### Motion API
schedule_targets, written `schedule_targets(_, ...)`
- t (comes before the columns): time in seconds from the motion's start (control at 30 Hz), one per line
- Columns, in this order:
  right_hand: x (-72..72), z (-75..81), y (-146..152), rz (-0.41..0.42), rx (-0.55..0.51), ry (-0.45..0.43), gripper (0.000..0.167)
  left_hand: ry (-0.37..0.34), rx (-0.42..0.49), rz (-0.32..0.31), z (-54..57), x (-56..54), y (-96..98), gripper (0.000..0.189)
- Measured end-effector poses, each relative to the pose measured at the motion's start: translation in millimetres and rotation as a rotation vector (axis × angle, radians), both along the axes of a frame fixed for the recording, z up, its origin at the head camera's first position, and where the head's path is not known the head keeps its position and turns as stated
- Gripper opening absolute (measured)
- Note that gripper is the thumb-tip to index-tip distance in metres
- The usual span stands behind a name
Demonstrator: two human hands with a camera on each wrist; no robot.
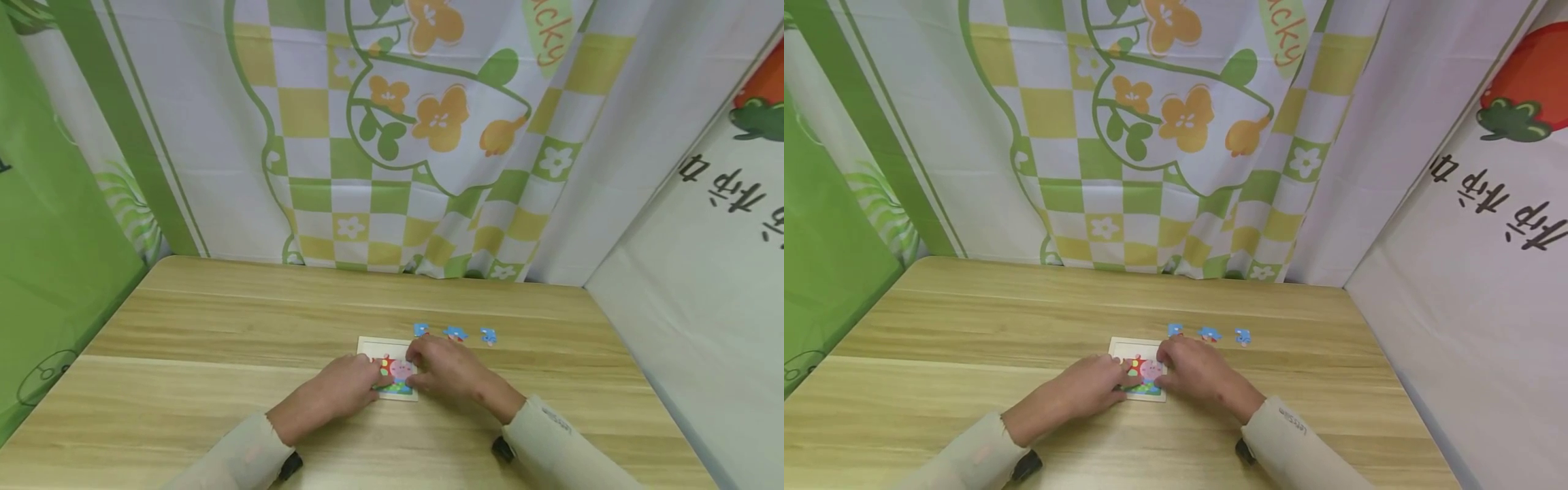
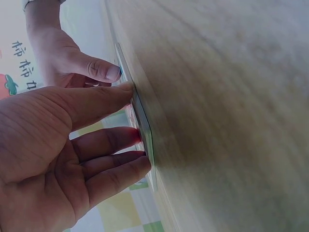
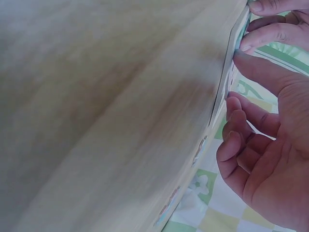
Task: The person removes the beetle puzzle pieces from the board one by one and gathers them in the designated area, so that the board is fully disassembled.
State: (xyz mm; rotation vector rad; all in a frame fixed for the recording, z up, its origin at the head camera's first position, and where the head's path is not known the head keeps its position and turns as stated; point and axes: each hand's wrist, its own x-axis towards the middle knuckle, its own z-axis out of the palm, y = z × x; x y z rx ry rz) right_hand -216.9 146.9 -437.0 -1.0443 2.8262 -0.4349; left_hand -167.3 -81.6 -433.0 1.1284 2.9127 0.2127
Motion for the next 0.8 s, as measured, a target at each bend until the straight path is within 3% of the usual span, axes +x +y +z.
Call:
schedule_targets(0.53,-0.5,3.8,-2.5,0.024,0.009,0.039,0.032,-0.034,0.013,0.006,-1.0,-2.0,0.6,0.032)
schedule_targets(0.8,-0.9,0.8,-0.4,0.035,-0.073,0.070,0.004,-0.024,0.041,0.005,-0.4,-1.6,0.7,0.031)
